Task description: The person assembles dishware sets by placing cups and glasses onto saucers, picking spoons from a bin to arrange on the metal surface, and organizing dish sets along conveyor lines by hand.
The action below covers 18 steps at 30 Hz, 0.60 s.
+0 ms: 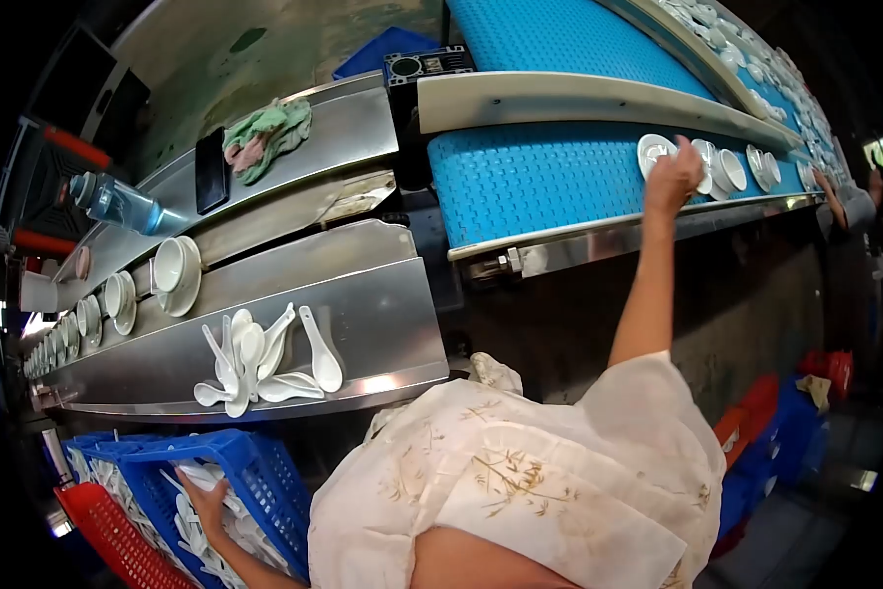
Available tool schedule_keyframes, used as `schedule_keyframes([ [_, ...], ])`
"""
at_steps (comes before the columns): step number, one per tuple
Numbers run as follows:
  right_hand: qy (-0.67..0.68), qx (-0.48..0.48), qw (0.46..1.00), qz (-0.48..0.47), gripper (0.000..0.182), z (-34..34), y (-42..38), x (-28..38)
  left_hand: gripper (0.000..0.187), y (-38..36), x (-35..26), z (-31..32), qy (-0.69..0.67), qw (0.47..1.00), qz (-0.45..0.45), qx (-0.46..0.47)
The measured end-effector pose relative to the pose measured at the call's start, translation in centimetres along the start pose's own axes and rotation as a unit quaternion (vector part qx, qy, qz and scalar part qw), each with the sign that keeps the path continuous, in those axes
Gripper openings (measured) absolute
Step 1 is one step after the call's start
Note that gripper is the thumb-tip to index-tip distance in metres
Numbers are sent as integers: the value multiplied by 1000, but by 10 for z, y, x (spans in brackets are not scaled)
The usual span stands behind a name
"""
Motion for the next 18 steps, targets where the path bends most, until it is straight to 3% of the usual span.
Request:
schedule_keyframes([
  [2, -161, 11, 986, 40, 32, 32, 16, -74, 100, 9, 4, -7, 18, 998, 55, -20],
  [3, -149, 88, 982, 72, 36, 80, 21, -151, 100, 10, 5, -10, 26, 996, 76, -33],
  [4, -101, 192, 953, 212, 45, 130, 26, -231, 102, 13, 9, -8, -65, 995, 79, -22],
  [5, -118, 275, 930, 214, 36, 178, 25, -298, 103, 21, 30, -7, -9, 991, 110, -71],
  [6, 5, 318, 906, 278, 39, 209, 10, -347, 103, 11, 15, -4, -45, 996, 41, -68],
  [7, 114, 349, 861, 352, 42, 236, -5, -392, 104, 10, 26, 0, -47, 990, 81, -101],
  [8, 244, 371, 822, 357, 44, 212, -8, -364, 103, -6, -18, -5, -77, 990, 61, -99],
  [9, 292, 394, 777, 396, 43, 190, -10, -329, 101, -5, -5, -2, -66, 983, 102, -136],
  [10, 245, 415, 802, 353, 44, 197, -8, -336, 99, -12, -20, -3, -113, 982, 81, -128],
  [11, 355, 473, 747, 304, 44, 193, -9, -316, 97, -12, -9, -2, -88, 982, 72, -153],
  [13, 378, 442, 757, 298, 54, 187, -14, -282, 93, -21, -4, -5, -87, 978, 28, -190],
  [16, 366, 426, 767, 311, 62, 127, -29, -156, 90, -36, -30, -20, -94, 968, -71, -223],
  [18, 479, 405, 717, 304, 58, 128, -49, -105, 89, -39, -30, -26, -66, 965, -66, -244],
])
Point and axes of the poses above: each hand's wrist, its own y-axis towards the middle knuckle, its own z-axis out of the palm, x = y × z, the point moved 6 cm from there along y, towards the middle knuckle, and after that the axes turned 1 degree about z, right-handed, at the moved point
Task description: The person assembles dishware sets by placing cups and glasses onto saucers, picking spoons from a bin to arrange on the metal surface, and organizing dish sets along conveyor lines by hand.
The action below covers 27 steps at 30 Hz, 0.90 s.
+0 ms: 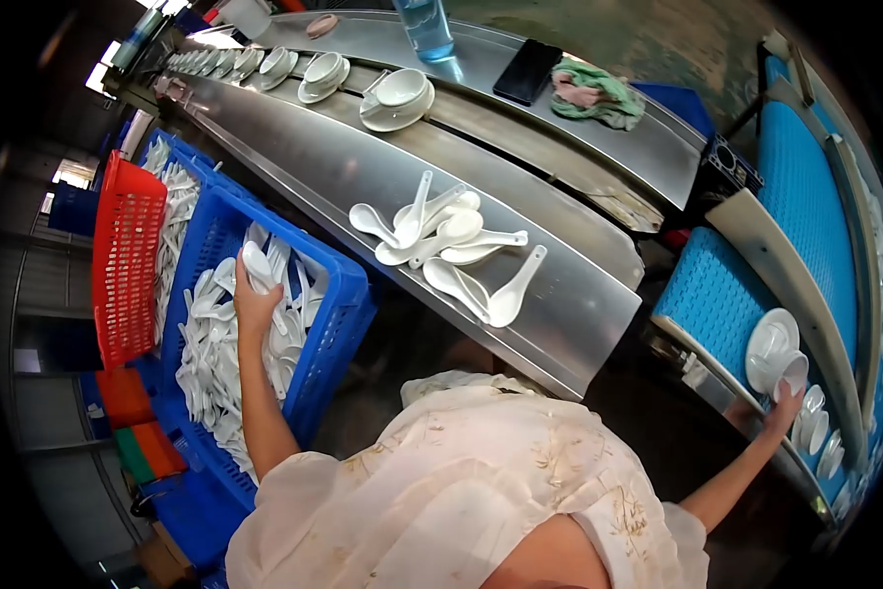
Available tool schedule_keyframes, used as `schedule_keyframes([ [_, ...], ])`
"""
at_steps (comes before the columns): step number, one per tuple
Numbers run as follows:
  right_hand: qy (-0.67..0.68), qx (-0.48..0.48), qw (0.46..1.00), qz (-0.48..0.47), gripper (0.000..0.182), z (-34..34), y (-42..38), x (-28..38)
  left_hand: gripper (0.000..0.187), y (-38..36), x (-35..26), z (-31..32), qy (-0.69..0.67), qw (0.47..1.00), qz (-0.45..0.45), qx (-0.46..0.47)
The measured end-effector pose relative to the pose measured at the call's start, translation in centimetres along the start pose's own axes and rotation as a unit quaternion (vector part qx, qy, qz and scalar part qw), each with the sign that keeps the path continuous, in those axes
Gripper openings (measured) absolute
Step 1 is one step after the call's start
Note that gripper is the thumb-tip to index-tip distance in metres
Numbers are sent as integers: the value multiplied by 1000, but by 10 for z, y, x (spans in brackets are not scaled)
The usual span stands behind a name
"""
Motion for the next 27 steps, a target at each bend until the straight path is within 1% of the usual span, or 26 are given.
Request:
schedule_keyframes([
  [1, 22, 34, 999, -5, 55, 43, -22, 16, 88, -1, -9, -7, 8, 1000, 7, -5],
  [2, 50, 54, 997, -4, 54, 75, -30, 14, 87, 0, -14, -13, 17, 1000, 15, -7],
  [3, 94, 113, 989, -5, 53, 115, -41, 19, 85, 0, -6, -20, 45, 999, -11, -6],
  [4, 100, 124, 987, 10, 53, 159, -58, 31, 84, -1, 3, -28, 31, 999, -4, -38],
  [6, 124, 185, 975, -2, 52, 247, -88, 56, 85, -6, -3, -51, 58, 992, -86, -71],
  [7, 112, 219, 969, -9, 51, 293, -105, 75, 82, -6, 4, -60, 42, 991, -27, -124],
  [8, 112, 242, 964, -11, 49, 339, -128, 101, 77, -2, 19, -70, 47, 987, -2, -157],
  [9, 102, 283, 954, -23, 48, 380, -141, 117, 73, 5, 27, -78, 30, 986, 18, -166],
  [10, 123, 321, 939, -23, 46, 423, -146, 124, 69, 11, 31, -85, 12, 984, 38, -175],
  [11, 139, 365, 920, -27, 46, 466, -162, 142, 68, 21, 25, -83, -30, 989, 37, -141],
  [12, 136, 384, 913, -22, 48, 505, -171, 150, 67, 33, 6, -80, -73, 991, 37, -107],
  [14, 144, 439, 886, -48, 47, 579, -186, 160, 67, 64, -43, -67, -68, 992, 106, -30],
  [15, 176, 448, 876, -37, 45, 613, -194, 159, 67, 78, -67, -60, -68, 988, 140, 9],
  [16, 165, 457, 874, -30, 42, 646, -196, 150, 74, 84, -111, -57, 2, 972, 234, -6],
  [17, 176, 455, 872, -45, 40, 671, -204, 147, 78, 94, -137, -48, 37, 958, 282, 23],
  [18, 152, 445, 881, -43, 42, 695, -206, 137, 80, 104, -153, -34, 77, 927, 366, 34],
  [19, 167, 433, 885, -29, 41, 711, -217, 138, 81, 116, -161, -18, 49, 916, 389, 89],
  [20, 131, 408, 902, -45, 40, 734, -214, 122, 82, 127, -160, 3, 60, 918, 360, 156],
  [21, 81, 377, 920, -67, 40, 752, -211, 109, 82, 132, -161, 22, 30, 893, 412, 179],
  [22, 27, 346, 934, -89, 40, 761, -214, 107, 81, 137, -160, 41, 14, 878, 423, 224],
  [23, -41, 308, 943, -121, 40, 766, -217, 104, 82, 140, -159, 58, 29, 871, 407, 273],
  [24, -50, 325, 937, -116, 39, 771, -217, 101, 82, 138, -160, 73, 43, 862, 387, 324],
  [26, -71, 360, 925, -99, 37, 776, -214, 92, 83, 140, -147, 105, 54, 842, 380, 378],
  [27, -73, 422, 901, -68, 35, 762, -227, 114, 84, 139, -137, 120, 61, 832, 398, 382],
])
Point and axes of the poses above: each hand's wrist, its own y-axis towards the middle knuckle, its own z-axis out of the palm, x = y × z, the point moved 6 cm from there along y, towards the middle knuckle, and after that the axes turned 1 degree about z, right-handed, at the moved point
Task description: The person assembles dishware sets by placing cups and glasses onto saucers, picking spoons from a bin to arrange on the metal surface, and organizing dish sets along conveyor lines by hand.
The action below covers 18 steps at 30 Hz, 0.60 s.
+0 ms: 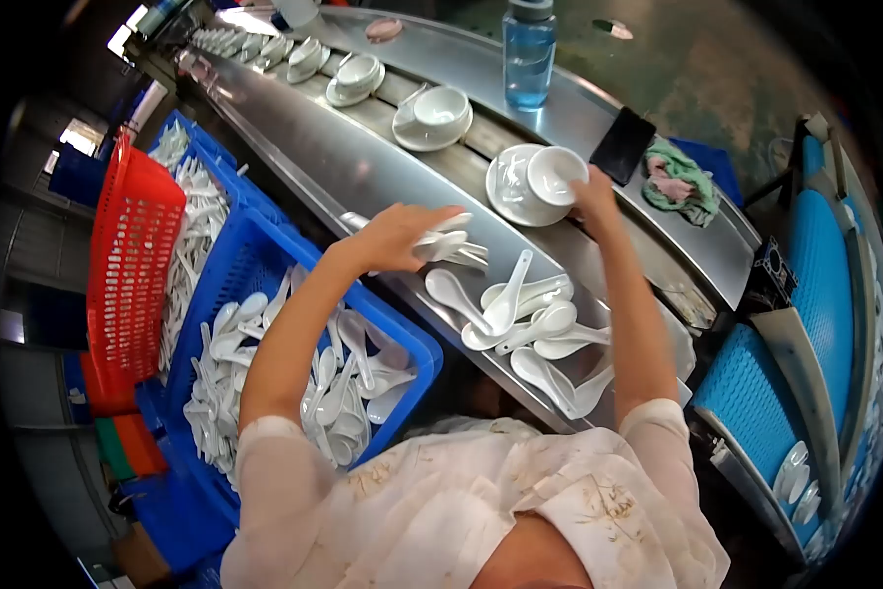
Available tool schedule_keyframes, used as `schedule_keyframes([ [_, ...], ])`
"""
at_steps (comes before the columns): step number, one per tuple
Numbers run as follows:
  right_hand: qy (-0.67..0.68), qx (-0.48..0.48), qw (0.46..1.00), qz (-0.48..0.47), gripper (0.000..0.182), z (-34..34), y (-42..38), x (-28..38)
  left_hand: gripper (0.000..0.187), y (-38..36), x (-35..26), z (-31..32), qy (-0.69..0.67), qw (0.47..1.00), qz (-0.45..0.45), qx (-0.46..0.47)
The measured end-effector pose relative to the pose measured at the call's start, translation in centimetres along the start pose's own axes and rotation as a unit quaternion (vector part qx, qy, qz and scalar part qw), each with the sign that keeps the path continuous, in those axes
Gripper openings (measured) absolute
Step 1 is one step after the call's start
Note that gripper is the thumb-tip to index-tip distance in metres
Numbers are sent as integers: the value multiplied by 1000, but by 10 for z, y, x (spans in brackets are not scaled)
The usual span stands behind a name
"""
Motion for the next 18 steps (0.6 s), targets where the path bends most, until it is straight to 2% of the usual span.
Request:
schedule_keyframes([
  [2, -32, 89, 995, -39, 36, -22, -28, 27, 86, 3, -5, 7, -4, 999, 36, 19],
  [3, -56, 57, 992, -103, 39, -44, -49, 46, 88, 3, -10, 5, 12, 998, 39, 39],
  [4, 12, 41, 998, -45, 39, -87, -102, 63, 89, -8, -11, 10, 15, 997, 70, -3],
  [5, 35, 17, 999, -30, 39, -114, -130, 62, 91, -14, -13, 7, 31, 992, 110, -44],
  [6, 50, -13, 998, -28, 40, -142, -166, 58, 87, -24, -11, 0, 10, 992, 96, -83],
  [7, 18, -34, 999, -14, 41, -167, -203, 51, 75, -39, -8, -18, -68, 989, 38, -129],
  [8, 13, -24, 1000, 2, 42, -201, -238, 22, 59, -63, -6, -36, -83, 972, 15, -221],
  [9, 51, -10, 999, 10, 35, -219, -278, 10, 41, -93, -4, -53, -54, 950, -89, -294],
  [10, -9, 61, 996, 58, 25, -238, -313, -5, 24, -127, 13, -54, -79, 903, -144, -398],
  [11, 31, 62, 994, 88, 16, -249, -349, -28, 15, -158, 17, -55, -72, 876, -247, -408],
  [12, 59, 53, 982, 172, 13, -254, -382, -56, 20, -186, 31, -43, -46, 849, -363, -381],
  [13, 87, 39, 962, 255, 11, -252, -408, -83, 24, -201, 43, -19, -68, 857, -398, -320],
  [15, -19, 95, 942, 320, 14, -228, -418, -130, 33, -215, 65, 33, -112, 863, -452, -194],
  [17, -71, 121, 935, 325, 14, -203, -418, -178, 45, -198, 45, 51, -83, 851, -472, -216],
  [18, -84, 122, 938, 315, 14, -190, -418, -203, 46, -190, 40, 55, -4, 861, -434, -266],
])
Point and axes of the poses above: each hand's wrist, its own y-axis towards the middle knuckle, its own z-axis out of the palm, x = y × z, the point moved 6 cm from there along y, towards the middle knuckle, and after that the axes turned 1 degree about z, right-handed, at the moved point
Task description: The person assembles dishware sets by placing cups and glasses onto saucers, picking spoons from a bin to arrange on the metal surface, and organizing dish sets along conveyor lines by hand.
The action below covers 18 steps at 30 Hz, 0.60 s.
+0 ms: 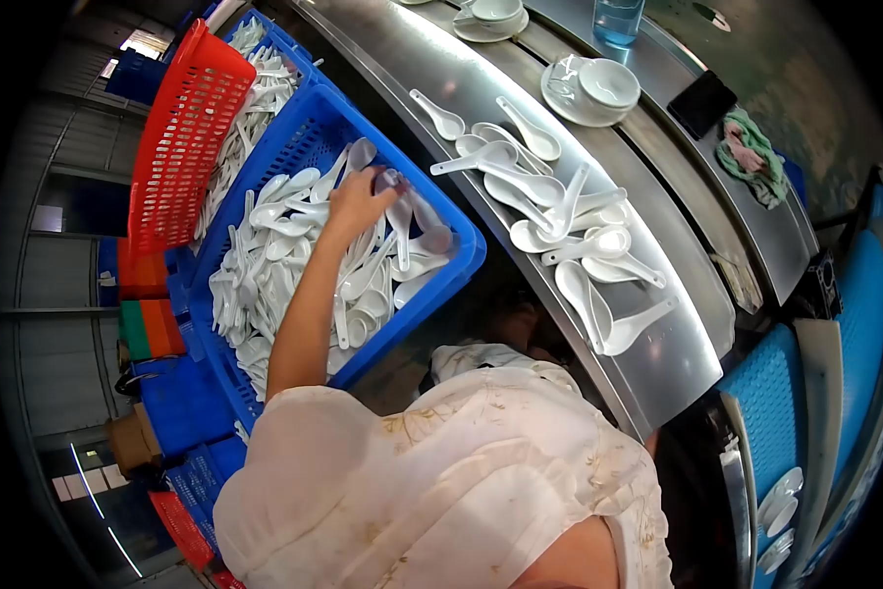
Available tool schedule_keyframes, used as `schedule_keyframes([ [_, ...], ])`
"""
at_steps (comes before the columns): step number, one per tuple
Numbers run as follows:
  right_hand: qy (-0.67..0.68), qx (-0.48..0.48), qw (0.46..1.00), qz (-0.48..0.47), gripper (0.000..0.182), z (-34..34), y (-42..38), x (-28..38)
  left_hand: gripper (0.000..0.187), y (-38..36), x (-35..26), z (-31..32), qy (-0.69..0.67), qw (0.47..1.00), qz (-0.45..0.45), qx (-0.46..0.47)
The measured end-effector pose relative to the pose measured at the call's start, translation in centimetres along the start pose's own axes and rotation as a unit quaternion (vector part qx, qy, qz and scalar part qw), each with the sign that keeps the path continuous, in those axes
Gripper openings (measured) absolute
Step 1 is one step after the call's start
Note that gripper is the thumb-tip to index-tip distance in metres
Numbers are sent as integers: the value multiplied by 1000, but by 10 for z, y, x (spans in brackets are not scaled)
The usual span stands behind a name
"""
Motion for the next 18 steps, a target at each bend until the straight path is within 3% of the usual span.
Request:
schedule_keyframes([
  [3, 3, -19, 1000, -13, 14, 24, 29, -40, 42, -26, -35, 13, -207, 968, 87, 114],
  [4, 8, -25, 1000, -15, 14, 28, 33, -50, 40, -44, -53, 14, -252, 946, 43, 200],
  [7, 21, -36, 999, -17, 14, 34, 43, -72, 36, -70, -65, 2, -210, 964, 98, 127],
  [10, 32, -46, 998, -15, 15, 36, 47, -85, 39, -80, -81, -25, -97, 970, 223, -2],
  [13, 37, -48, 998, -15, 15, 33, 48, -92, 47, -49, -50, -12, 1, 986, 158, -46],
  [14, 38, -50, 998, -15, 15, 34, 49, -94, 63, -30, -32, 0, -66, 994, -33, 86],
  [17, 45, -58, 997, -13, 15, 29, 47, -97, 78, 1, -10, 23, 17, 991, -107, 81],
  [18, 44, -60, 997, -13, 15, 28, 48, -97, 71, -1, -10, 21, 17, 993, -118, 7],
])
Point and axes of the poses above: each hand's wrist, its own y-axis towards the middle knuckle, its own z-axis out of the palm, x = y × z, the point moved 6 cm from there along y, towards the middle knuckle, and after that the axes turned 1 degree about z, right-handed, at the moved point
